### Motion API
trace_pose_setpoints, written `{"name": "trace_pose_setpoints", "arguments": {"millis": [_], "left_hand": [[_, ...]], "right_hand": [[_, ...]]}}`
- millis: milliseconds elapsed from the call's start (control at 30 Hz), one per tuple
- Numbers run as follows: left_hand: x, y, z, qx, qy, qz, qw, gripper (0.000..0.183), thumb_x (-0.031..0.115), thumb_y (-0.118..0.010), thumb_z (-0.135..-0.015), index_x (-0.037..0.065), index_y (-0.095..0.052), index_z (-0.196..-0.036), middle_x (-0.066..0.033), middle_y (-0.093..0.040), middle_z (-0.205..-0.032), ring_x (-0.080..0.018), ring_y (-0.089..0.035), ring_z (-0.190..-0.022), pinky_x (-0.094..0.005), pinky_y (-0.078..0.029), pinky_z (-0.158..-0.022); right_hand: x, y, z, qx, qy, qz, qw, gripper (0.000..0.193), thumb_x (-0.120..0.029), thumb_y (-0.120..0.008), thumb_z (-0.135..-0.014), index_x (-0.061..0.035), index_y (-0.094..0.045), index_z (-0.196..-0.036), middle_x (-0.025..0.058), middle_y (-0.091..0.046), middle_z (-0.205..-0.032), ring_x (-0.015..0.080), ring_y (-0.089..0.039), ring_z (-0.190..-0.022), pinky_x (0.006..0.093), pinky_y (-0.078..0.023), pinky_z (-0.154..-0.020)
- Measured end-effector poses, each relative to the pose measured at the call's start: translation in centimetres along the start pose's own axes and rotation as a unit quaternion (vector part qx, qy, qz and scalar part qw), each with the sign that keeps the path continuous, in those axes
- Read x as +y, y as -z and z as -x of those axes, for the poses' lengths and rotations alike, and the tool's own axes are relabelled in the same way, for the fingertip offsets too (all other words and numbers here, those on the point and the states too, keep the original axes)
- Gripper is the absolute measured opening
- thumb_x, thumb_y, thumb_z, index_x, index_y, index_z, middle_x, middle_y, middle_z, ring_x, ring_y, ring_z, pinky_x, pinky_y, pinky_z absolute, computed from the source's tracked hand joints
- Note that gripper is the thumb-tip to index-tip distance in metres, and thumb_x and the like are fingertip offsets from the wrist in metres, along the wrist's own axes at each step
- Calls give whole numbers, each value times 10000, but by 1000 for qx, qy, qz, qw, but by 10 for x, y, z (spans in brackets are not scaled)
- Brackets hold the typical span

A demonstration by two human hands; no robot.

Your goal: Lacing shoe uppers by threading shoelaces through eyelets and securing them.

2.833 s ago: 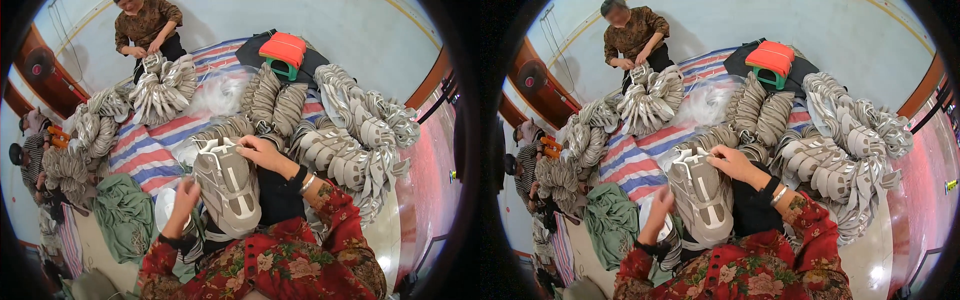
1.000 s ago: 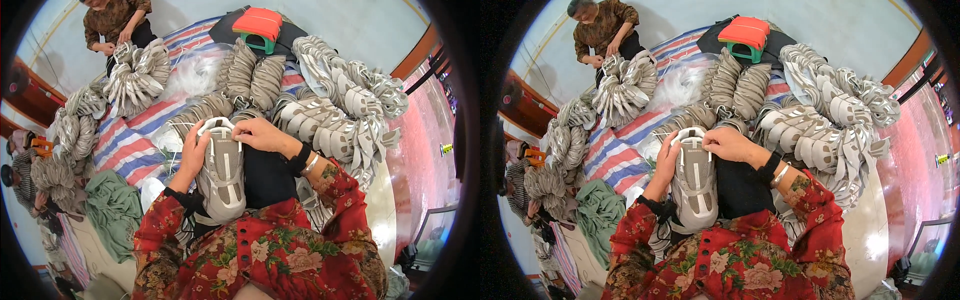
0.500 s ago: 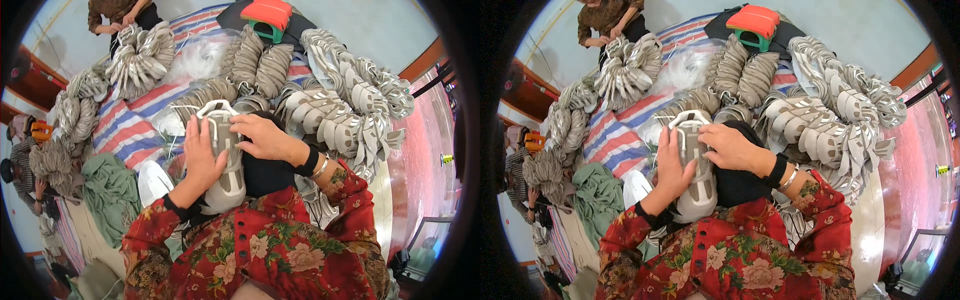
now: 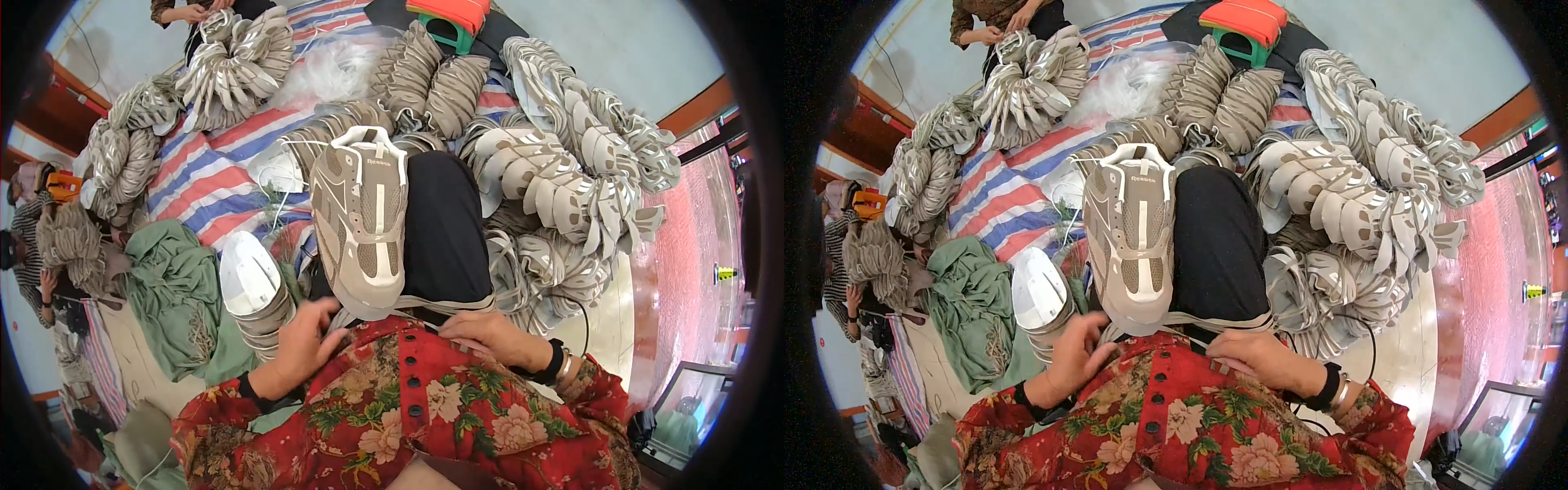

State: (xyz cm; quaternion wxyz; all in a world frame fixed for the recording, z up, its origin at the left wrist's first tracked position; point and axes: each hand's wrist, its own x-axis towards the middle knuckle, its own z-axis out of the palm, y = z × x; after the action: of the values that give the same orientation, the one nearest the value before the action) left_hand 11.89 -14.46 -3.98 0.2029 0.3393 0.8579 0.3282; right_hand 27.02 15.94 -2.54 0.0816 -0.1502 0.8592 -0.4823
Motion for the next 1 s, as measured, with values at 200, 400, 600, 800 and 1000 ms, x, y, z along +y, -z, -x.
{"name": "trace_pose_setpoints", "arguments": {"millis": [200, 400, 600, 800, 1000], "left_hand": [[-4, 10, 5, -72, -222, -65, 970, 143, 121, -693, -742, 112, -649, -878, -18, -567, -761, -241, -568, -757, -355, -453, -647], [31, 43, -7, -4, -250, 55, 967, 101, 64, -666, -781, 71, -654, -881, -54, -626, -843, -246, -579, -773, -325, -456, -719], [57, 74, -22, -178, -28, 237, 955, 107, 108, -658, -854, 4, -675, -866, -49, -661, -751, -109, -606, -662, -238, -464, -597], [106, 72, -68, -94, -132, 182, 970, 61, 55, -655, -834, 5, -679, -858, -69, -675, -770, -117, -628, -683, -250, -484, -612], [93, 121, -99, -141, -92, 165, 972, 97, 79, -642, -859, 9, -707, -876, -18, -621, -682, -72, -553, -599, -226, -423, -540]], "right_hand": [[-2, -11, -26, 136, 16, 78, 987, 264, 1, -618, -801, -25, -577, -1060, 115, -598, -942, 302, -636, -794, 359, -520, -636], [6, 0, -52, -137, 0, 239, 961, 161, -109, -626, -783, -17, -597, -913, 128, -571, -846, 323, -596, -708, 394, -500, -598], [1, 45, -36, -40, -60, 118, 990, 181, -179, -650, -812, -102, -657, -976, 119, -615, -929, 320, -621, -800, 379, -512, -707], [-58, 36, -87, 87, 98, -137, 982, 451, -226, -664, -862, 2, -509, -1219, 167, -581, -1171, 266, -580, -1061, 347, -447, -916], [-44, 139, -41, 94, -131, -378, 912, 132, -162, -599, -900, -41, -637, -860, -21, -538, -609, 45, -454, -486, 202, -353, -450]]}}
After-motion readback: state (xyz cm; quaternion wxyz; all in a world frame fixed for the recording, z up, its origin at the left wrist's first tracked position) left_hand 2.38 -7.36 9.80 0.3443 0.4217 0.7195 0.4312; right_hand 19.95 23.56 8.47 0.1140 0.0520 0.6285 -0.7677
